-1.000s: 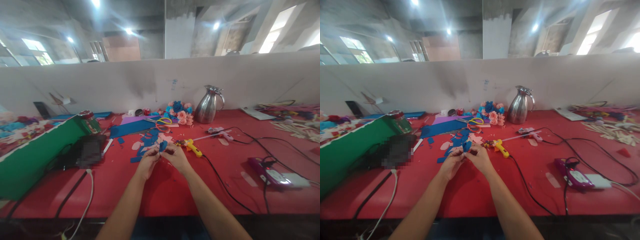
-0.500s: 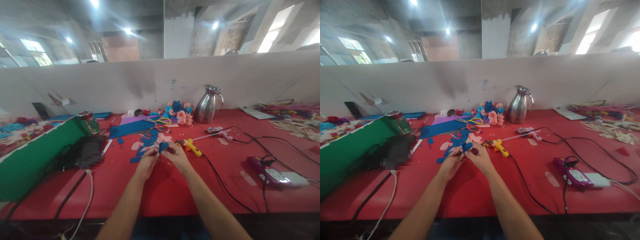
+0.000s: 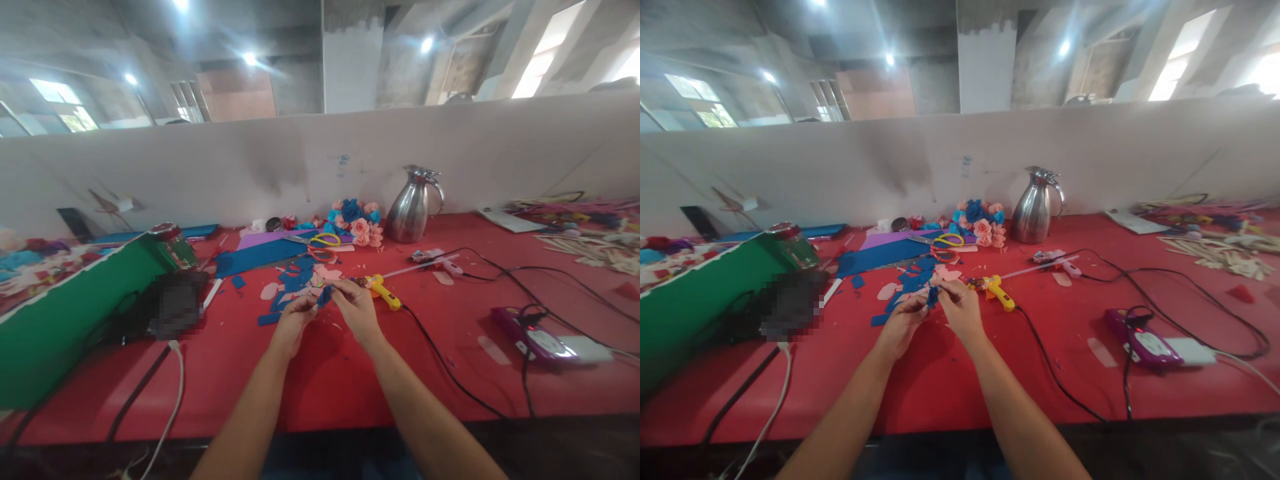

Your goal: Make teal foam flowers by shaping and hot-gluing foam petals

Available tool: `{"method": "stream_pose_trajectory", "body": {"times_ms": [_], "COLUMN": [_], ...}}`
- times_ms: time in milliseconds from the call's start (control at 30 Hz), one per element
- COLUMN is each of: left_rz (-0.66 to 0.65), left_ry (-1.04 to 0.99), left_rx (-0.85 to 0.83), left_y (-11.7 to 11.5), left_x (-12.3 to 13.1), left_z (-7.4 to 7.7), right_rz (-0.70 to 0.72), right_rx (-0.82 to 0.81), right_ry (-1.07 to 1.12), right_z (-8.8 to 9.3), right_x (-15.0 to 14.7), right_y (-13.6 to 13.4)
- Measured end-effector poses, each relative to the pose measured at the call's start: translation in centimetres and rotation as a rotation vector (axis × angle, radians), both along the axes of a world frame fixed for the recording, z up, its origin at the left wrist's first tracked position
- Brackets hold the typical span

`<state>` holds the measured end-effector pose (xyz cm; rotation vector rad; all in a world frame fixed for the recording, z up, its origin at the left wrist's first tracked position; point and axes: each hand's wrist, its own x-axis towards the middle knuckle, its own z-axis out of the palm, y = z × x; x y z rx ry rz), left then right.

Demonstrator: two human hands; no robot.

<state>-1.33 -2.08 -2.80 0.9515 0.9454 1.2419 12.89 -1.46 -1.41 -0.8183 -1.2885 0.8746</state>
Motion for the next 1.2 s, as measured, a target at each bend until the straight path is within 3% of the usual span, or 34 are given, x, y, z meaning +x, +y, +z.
{"method": "stream_pose_trajectory", "body": {"times_ms": [267,433,600,800,1033,1200], "left_rz": [0.014,0.026,0.017,-0.005,0.031,0.070], "left_ry": [0.017,-0.031,-0.146,-0.180,0.107,0.167], "left_rx": [0.009,-0.016,-0.088,-0.073,0.082,0.132], "left_y": [-0.1,0.1,0.2,0.0,-0.1,0.2], "left_x": [0.1,0.0,-0.2,-0.2,0.1,-0.1], "left_z": [0.4,0.1,-0.1,0.4,0.3,-0.4], "right_rz": [-0.074,-0.073,-0.122,-0.033,-0.005,-0.035], "right_rx": [-0.030,0.005,-0.070,-0.154,-0.201,-0.185], "right_ry": [-0.017,0.136,0.205,0.107,0.089,0.094], "right_z": [0.4,1.2,1.1,0.5,0.3,0.2], "right_x": [0.1,0.1,0.2,-0.4,-0.4,-0.2], "right_y": [-0.4,-0.9,-0.8,-0.6,-0.3,0.0]}}
